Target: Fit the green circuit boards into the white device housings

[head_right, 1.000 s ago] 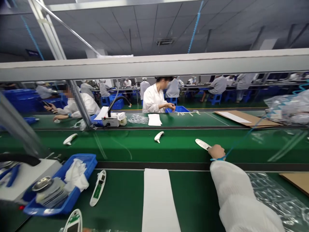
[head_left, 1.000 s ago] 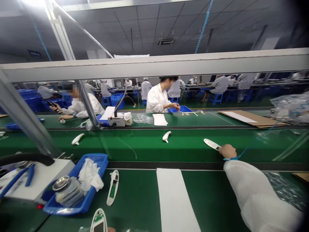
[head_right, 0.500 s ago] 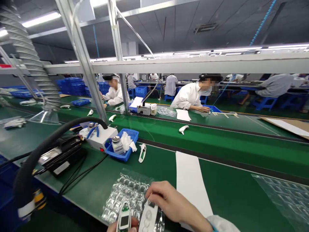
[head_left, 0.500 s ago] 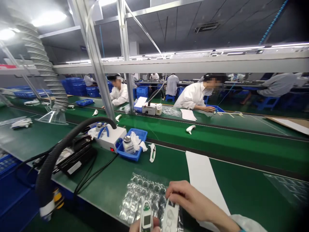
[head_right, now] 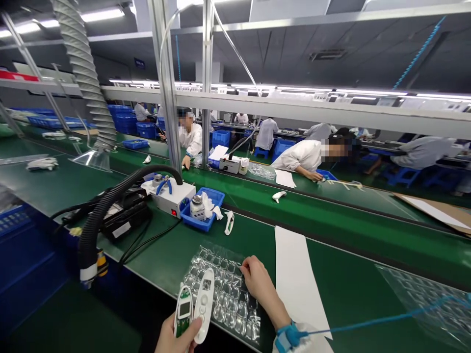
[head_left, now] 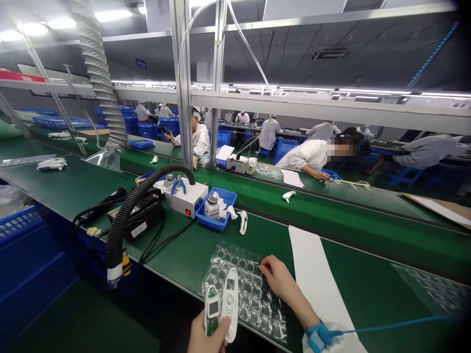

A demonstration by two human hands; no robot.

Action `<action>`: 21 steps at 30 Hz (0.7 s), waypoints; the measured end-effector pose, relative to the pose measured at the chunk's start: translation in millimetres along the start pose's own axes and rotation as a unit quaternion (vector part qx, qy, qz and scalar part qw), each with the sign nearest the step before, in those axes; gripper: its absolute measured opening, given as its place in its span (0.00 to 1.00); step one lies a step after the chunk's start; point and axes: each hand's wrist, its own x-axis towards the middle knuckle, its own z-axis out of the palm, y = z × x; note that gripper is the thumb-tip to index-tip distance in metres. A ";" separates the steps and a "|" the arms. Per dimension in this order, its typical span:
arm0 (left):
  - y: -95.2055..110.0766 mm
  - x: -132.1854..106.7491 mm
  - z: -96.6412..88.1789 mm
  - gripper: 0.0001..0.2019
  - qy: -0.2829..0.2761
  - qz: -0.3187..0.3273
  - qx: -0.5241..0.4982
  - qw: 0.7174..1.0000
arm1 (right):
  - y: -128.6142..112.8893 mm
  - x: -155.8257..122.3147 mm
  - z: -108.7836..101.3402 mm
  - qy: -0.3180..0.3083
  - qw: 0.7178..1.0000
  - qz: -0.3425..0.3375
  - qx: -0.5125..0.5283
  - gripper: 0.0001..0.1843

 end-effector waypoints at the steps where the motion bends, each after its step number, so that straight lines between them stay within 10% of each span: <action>1: 1.1 1.4 0.4 0.23 0.002 0.010 -0.003 1.000 | -0.2 0.8 1.0 0.000 1.000 0.007 0.002 0.08; 21: -3.3 10.2 -7.9 0.19 -0.023 0.029 0.037 0.999 | -0.2 17.4 -7.9 -0.046 0.989 0.070 0.123 0.08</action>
